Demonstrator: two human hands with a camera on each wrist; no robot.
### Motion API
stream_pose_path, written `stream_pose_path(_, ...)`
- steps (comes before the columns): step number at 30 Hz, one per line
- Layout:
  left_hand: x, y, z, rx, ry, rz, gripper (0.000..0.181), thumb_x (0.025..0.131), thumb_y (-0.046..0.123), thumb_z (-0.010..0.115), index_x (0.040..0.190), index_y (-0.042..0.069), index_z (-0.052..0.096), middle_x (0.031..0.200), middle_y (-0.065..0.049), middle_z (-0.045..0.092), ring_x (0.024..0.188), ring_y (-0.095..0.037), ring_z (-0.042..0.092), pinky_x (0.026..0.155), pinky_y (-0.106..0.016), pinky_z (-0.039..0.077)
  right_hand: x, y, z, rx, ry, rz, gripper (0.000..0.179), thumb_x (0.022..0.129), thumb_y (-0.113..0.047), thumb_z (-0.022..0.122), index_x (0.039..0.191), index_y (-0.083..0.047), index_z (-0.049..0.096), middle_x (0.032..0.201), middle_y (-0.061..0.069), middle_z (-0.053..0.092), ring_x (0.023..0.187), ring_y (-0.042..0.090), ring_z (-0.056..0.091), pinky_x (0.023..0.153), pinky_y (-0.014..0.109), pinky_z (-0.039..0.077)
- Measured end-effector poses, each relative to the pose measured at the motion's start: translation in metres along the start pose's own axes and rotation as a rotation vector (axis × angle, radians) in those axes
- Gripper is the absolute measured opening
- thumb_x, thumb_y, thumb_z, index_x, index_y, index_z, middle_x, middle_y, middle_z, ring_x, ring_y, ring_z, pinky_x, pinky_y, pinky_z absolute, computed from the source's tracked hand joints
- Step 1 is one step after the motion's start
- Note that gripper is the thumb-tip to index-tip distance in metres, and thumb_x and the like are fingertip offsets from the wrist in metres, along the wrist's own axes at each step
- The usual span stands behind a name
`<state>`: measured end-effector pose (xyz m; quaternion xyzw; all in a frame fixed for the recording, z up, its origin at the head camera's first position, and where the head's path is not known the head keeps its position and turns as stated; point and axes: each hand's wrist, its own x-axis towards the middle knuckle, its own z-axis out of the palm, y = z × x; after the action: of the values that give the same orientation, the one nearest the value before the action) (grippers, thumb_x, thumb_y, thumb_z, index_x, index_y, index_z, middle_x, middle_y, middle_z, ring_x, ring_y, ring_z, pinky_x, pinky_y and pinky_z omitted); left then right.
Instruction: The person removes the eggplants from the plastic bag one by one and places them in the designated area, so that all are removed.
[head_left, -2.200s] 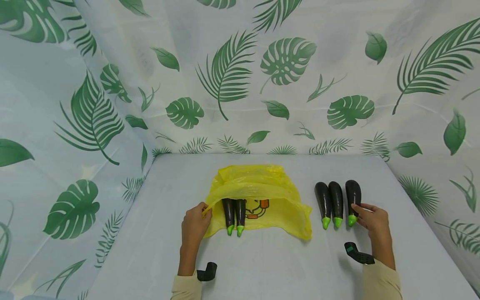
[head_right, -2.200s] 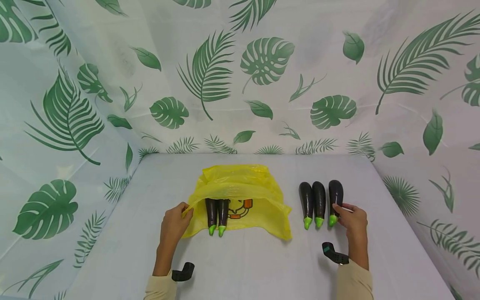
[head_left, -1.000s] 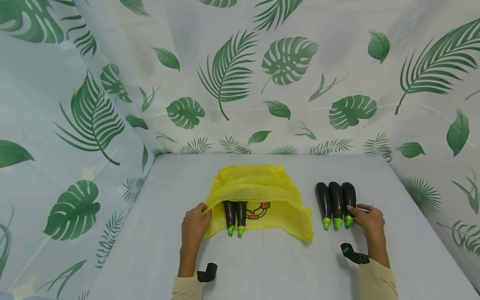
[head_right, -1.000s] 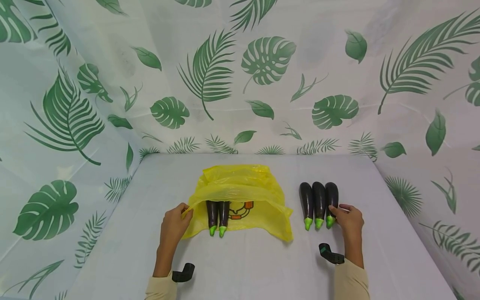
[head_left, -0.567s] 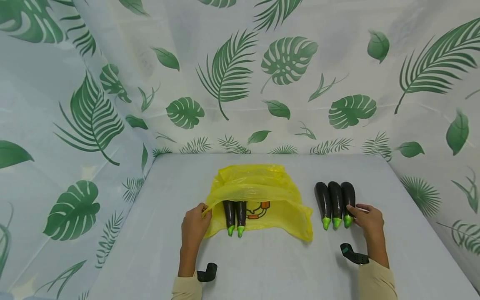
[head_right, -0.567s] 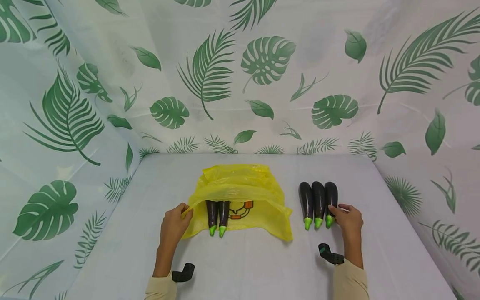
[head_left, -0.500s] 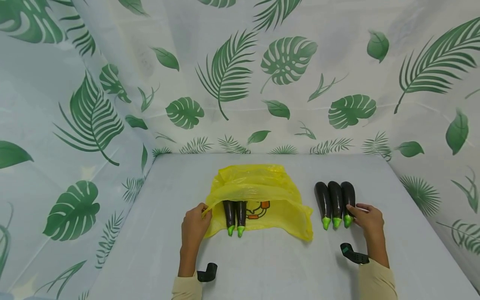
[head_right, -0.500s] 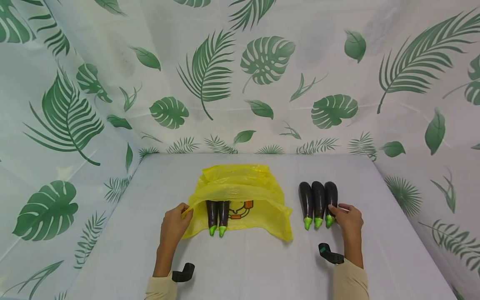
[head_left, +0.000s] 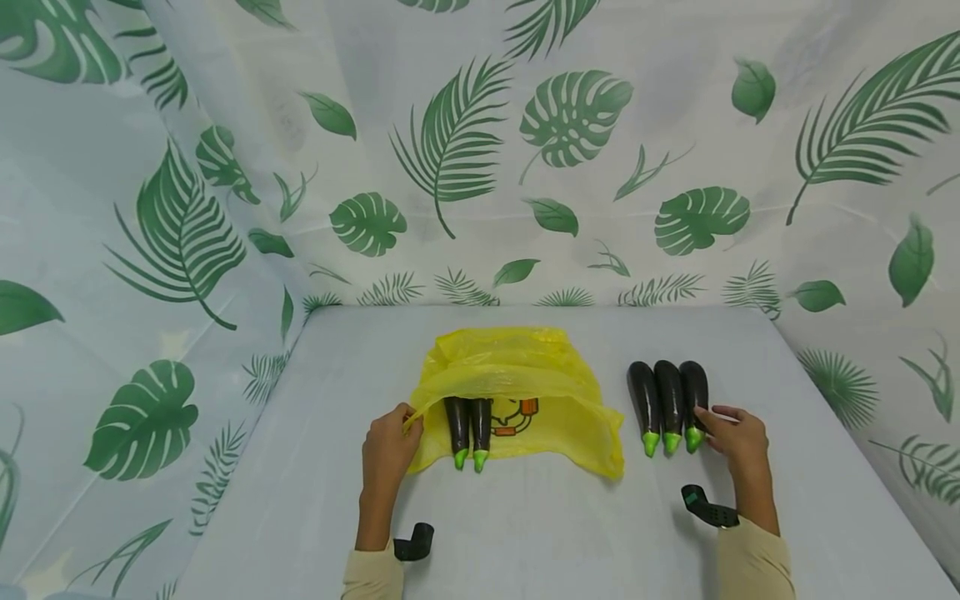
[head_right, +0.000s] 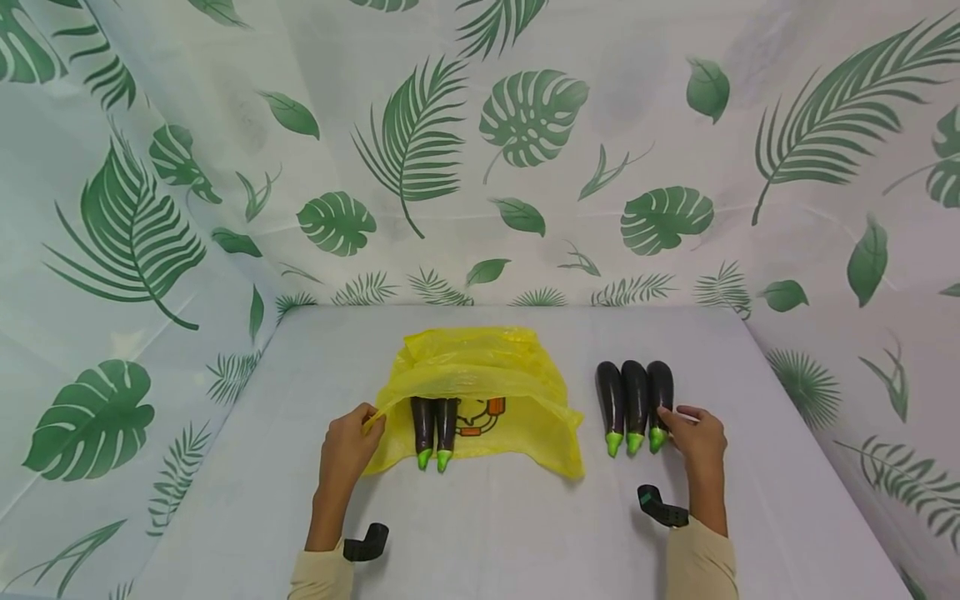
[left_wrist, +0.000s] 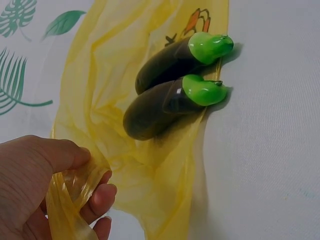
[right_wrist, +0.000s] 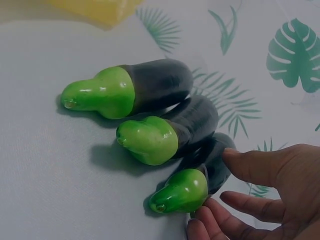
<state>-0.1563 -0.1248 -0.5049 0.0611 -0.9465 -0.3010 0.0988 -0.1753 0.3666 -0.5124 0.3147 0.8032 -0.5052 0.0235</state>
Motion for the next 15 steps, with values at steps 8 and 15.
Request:
stream_pose_path(8, 0.0000, 0.0001, 0.0002, -0.003, -0.007, 0.001, 0.017, 0.090, 0.019, 0.066, 0.101, 0.007, 0.070, 0.087, -0.007, 0.072, 0.057, -0.013, 0.045, 0.050, -0.026, 0.035, -0.0009, 0.0011, -0.0017, -0.007, -0.005, 0.004, 0.072, 0.093, -0.038, 0.061, 0.143, 0.009, 0.038, 0.138, 0.032, 0.044, 0.073, 0.002, 0.055, 0.060, 0.018, 0.052)
stream_pose_path(15, 0.0006, -0.0015, 0.0009, 0.000, 0.000, 0.004, 0.016, 0.090, 0.019, 0.066, 0.099, 0.007, 0.070, 0.087, -0.007, 0.072, 0.058, -0.013, 0.047, 0.051, -0.026, 0.037, -0.0015, 0.0011, -0.0015, -0.009, 0.002, 0.012, 0.072, 0.093, -0.041, 0.060, 0.143, 0.007, 0.038, 0.132, 0.031, 0.050, 0.080, 0.010, 0.058, 0.060, 0.018, 0.051)
